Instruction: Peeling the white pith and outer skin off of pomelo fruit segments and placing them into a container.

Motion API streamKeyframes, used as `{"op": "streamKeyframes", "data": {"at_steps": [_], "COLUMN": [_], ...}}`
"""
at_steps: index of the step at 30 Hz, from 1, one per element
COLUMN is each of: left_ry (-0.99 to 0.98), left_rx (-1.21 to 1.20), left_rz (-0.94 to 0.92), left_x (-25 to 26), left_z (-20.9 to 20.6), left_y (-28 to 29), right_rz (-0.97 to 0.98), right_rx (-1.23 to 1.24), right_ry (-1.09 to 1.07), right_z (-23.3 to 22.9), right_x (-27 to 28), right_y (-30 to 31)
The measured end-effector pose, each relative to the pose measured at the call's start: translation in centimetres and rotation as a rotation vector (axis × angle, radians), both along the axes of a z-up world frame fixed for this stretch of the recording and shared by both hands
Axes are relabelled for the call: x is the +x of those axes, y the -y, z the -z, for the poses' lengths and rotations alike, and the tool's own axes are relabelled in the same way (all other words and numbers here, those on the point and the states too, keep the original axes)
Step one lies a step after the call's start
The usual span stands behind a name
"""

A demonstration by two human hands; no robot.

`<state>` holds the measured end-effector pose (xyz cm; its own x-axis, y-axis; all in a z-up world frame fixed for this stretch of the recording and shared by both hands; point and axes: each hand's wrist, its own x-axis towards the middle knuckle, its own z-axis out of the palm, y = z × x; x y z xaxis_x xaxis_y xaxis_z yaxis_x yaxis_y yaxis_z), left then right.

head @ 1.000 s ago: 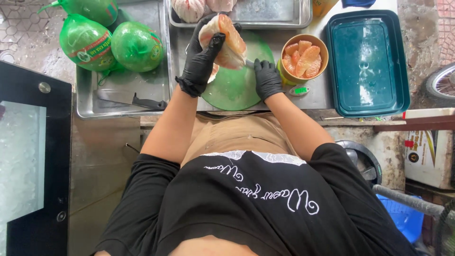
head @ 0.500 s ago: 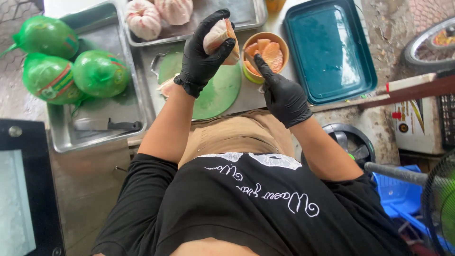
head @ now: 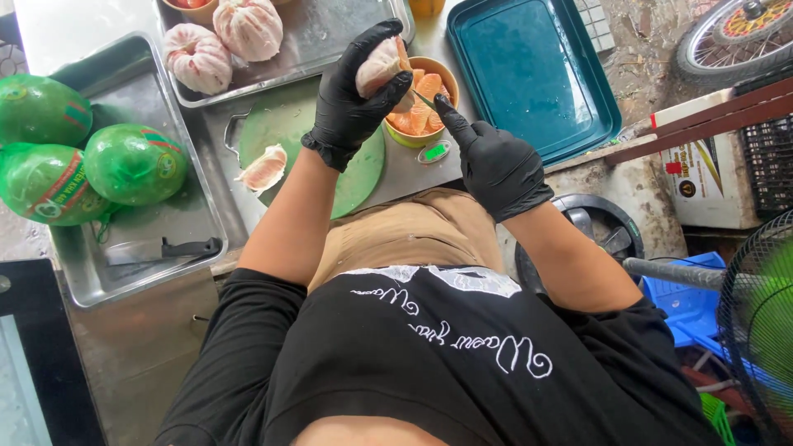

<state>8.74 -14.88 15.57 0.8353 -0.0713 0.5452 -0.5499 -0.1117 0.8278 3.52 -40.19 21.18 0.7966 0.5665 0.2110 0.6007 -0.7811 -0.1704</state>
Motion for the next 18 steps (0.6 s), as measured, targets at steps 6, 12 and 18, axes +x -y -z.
{"op": "streamKeyframes", "data": {"at_steps": [6,12,18], "left_ry": [-0.020,-0.051,-0.067], "left_rx": [-0.003,-0.043,-0.489], "left_rz": [-0.036,-0.087,-0.075], "left_x": [-0.1,0.2,0.8], "left_z": [0.5,1.8,3.4], "left_y": [-0.1,-0.1,-0.4], "right_rz": [-0.011,-0.008,0.101], "right_rx": [-0.060,-0.134,-0.469], "right_ry": [-0.016,-0.020,-0.300], "right_z": [-0.6,0.0,7.3], "right_x": [0.1,0.6,2.5], "right_y": [-0.3,-0.9,-0.3]}}
